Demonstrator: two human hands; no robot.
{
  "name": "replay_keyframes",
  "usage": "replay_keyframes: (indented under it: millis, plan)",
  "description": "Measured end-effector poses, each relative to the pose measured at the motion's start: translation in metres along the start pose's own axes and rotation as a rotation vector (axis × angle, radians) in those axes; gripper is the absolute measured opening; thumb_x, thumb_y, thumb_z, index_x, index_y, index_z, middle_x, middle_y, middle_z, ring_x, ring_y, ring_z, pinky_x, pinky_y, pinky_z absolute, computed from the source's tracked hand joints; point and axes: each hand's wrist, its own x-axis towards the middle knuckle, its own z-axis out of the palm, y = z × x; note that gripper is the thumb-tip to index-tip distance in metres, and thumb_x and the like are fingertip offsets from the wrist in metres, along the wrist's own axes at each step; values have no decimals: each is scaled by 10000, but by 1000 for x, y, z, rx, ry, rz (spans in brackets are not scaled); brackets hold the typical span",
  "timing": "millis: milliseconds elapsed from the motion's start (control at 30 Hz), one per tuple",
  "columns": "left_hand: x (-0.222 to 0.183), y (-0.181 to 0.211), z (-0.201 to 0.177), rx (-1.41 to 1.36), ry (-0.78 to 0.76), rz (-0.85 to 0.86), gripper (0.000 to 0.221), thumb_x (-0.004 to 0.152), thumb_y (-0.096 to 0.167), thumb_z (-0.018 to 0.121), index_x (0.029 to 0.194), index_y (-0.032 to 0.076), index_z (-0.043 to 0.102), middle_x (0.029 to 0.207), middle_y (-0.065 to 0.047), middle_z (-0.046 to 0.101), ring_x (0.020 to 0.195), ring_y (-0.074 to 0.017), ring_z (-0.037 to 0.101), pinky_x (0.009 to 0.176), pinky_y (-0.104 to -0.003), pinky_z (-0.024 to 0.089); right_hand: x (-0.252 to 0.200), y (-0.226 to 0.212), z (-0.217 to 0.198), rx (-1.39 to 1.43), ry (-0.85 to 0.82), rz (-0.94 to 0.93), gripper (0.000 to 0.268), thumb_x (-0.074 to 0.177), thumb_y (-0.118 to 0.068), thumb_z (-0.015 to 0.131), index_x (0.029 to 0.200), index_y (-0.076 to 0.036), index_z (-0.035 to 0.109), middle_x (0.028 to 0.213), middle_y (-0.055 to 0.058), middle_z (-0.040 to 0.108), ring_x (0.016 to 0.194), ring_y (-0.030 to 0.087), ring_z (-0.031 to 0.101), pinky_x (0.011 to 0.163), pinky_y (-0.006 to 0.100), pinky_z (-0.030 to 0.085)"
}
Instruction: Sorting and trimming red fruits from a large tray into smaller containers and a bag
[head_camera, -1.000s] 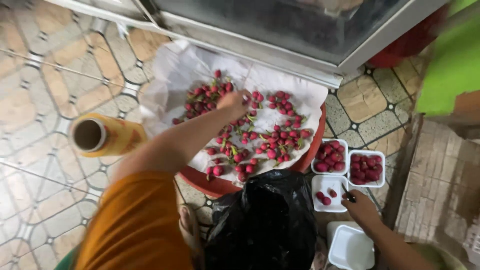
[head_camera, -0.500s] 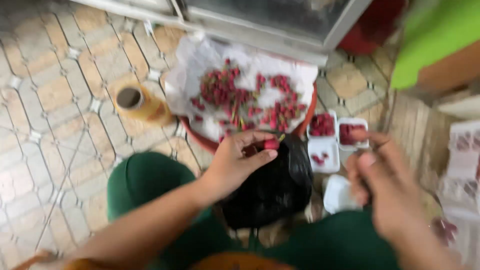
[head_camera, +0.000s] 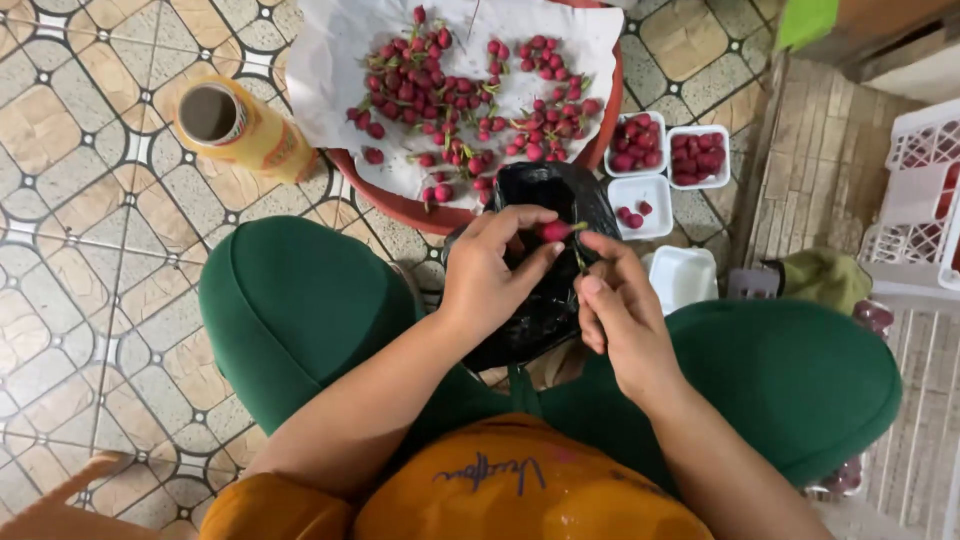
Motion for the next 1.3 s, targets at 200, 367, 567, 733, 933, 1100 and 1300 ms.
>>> replay_keyframes:
  millis: [200, 367, 567, 733, 933, 1100, 1300]
  plan:
    - [-3, 10, 0, 34, 61, 67, 308, 796, 251, 856, 1084, 276, 750, 860, 10, 689, 717, -168, 710, 631, -287, 584, 3, -1, 3, -50, -13, -15, 418, 1052, -127, 516, 1444, 2, 445, 869, 99, 498, 458, 120, 491, 340, 257, 428]
    - [-6, 13, 0, -1, 66, 106, 306, 794, 239, 849, 1081, 274, 747, 831, 20, 665, 701, -162, 690, 606, -285, 580, 1, -8, 5, -88, 32, -15, 416, 1070, -130, 491, 1473, -42, 433, 877, 96, 478, 472, 121, 496, 359, 230, 426]
    - [-6, 16, -2, -22, 40, 111, 289, 820, 216, 819, 1098, 243, 744, 794, -33, 639, 712, -214, 698, 628, -330, 582, 2, -8, 2, -58, 14, -2, 439, 1068, -135, 497, 1495, -53, 434, 841, 81, 466, 446, 103, 464, 346, 213, 406]
    - [-6, 18, -3, -61, 24, 95, 290, 826, 206, 807, 1109, 232, 747, 819, -40, 665, 729, -212, 707, 640, -341, 585, 2, -17, 6, -49, -3, 7, 453, 1071, -121, 490, 1518, -84, 433, 825, 72, 470, 451, 90, 463, 357, 208, 418]
    - [-6, 18, -5, -65, -12, 89, 282, 846, 213, 793, 1123, 210, 739, 858, -69, 683, 736, -251, 714, 635, -382, 585, 1, -14, 5, -56, 2, 18, 445, 1069, -115, 500, 1510, -92, 449, 815, 74, 484, 448, 88, 461, 353, 210, 424]
    - [-7, 18, -5, -45, -27, 79, 279, 850, 226, 792, 1124, 215, 739, 874, -52, 693, 744, -233, 720, 641, -369, 591, 1, -11, 4, -59, 21, 34, 414, 1072, -118, 498, 1483, -86, 469, 816, 81, 492, 440, 97, 472, 345, 215, 423]
    - [-11, 17, -7, -52, -104, 72, 284, 852, 247, 801, 1131, 227, 751, 887, -53, 716, 728, -202, 705, 614, -317, 571, 3, -9, 0, -19, 54, 79, 368, 1082, -129, 483, 1448, -83, 485, 810, 97, 488, 420, 131, 490, 319, 248, 428]
